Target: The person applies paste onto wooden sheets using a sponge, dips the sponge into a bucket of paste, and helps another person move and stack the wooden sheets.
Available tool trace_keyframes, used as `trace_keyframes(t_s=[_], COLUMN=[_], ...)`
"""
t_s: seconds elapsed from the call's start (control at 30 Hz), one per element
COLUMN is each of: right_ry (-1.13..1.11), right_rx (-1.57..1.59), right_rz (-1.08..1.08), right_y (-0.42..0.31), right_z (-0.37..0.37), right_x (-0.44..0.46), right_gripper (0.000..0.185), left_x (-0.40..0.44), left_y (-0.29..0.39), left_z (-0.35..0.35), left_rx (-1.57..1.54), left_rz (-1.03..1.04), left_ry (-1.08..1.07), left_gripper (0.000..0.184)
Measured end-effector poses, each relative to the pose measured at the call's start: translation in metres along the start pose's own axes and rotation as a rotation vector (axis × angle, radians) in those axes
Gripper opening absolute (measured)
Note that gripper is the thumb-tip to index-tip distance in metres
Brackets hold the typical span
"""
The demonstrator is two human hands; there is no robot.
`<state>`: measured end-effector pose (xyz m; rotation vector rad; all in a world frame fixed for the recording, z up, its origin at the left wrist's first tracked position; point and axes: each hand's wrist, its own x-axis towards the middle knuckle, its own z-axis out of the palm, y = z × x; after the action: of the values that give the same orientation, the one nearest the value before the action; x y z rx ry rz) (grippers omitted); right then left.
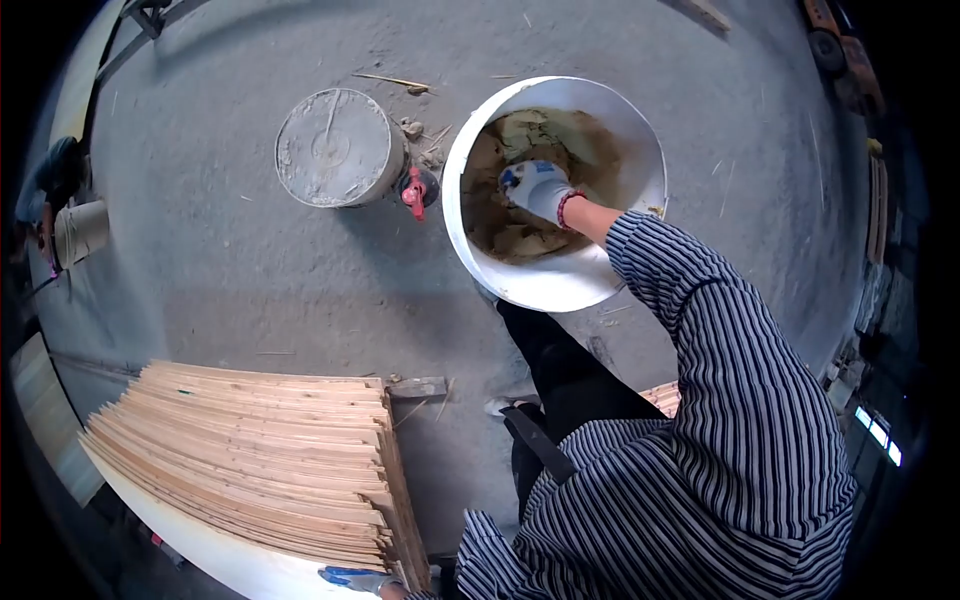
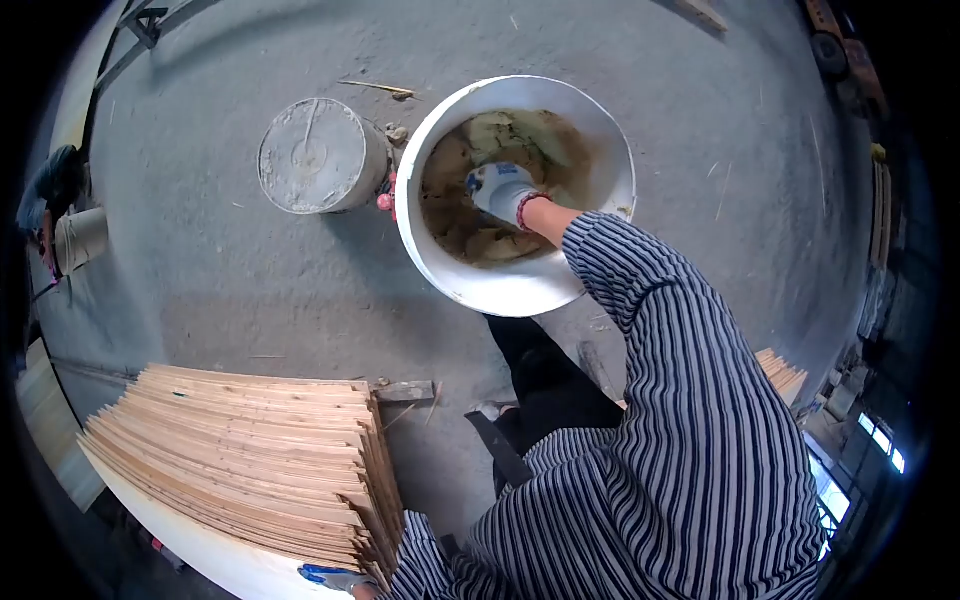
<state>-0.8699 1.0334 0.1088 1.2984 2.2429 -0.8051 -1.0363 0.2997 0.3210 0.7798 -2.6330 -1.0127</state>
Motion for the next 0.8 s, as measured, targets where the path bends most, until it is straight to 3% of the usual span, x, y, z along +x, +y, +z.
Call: trace_keyframes(t_s=[0.07,0.13,0.17,0.2,0.3,0.4,0.47,0.7,0.8], right_ry=[0.054,-0.107,-0.158,-0.156,-0.465,-0.528,-0.544,-0.384,-0.439], right_rx=[0.060,1.477,1.224,1.222,1.034,1.002,1.064,1.332,1.174], right_rz=[0.061,0.030,0.185,0.182,0.142,0.190,0.167,0.480,0.464], right_y=[0.020,0.092,0.032,0.031,0.028,0.020,0.010,-0.012,-0.004], right_z=[0.000,0.052,-0.022,-0.028,-0.048,-0.033,-0.014,0.011,0.003], right_x=[0.005,0.054,-0.008,-0.012,-0.027,-0.032,-0.027,-0.018,-0.009], right_gripper=[0.025,0.022,0.022,0.022,0.024,0.024,0.022,0.015,0.015], left_x=[-0.002,-0.001,0.000,0.001,0.002,0.001,0.004,0.007,0.025], left_y=[-0.002,-0.003,-0.003,-0.002,-0.002,0.000,0.001,0.006,-0.016], left_z=[0.001,-0.001,-0.002,0.001,0.001,-0.001,-0.002,-0.009,-0.018], left_rx=[-0.005,-0.013,-0.016,-0.024,-0.033,-0.050,-0.066,0.015,-0.073], left_rz=[-0.007,-0.016,-0.021,-0.023,-0.036,-0.041,-0.042,-0.037,-0.047], left_ry=[0.001,-0.001,-0.001,-0.002,-0.012,-0.015,-0.025,-0.025,-0.053], left_gripper=[0.047,0.047,0.047,0.047,0.048,0.048,0.048,0.048,0.048])
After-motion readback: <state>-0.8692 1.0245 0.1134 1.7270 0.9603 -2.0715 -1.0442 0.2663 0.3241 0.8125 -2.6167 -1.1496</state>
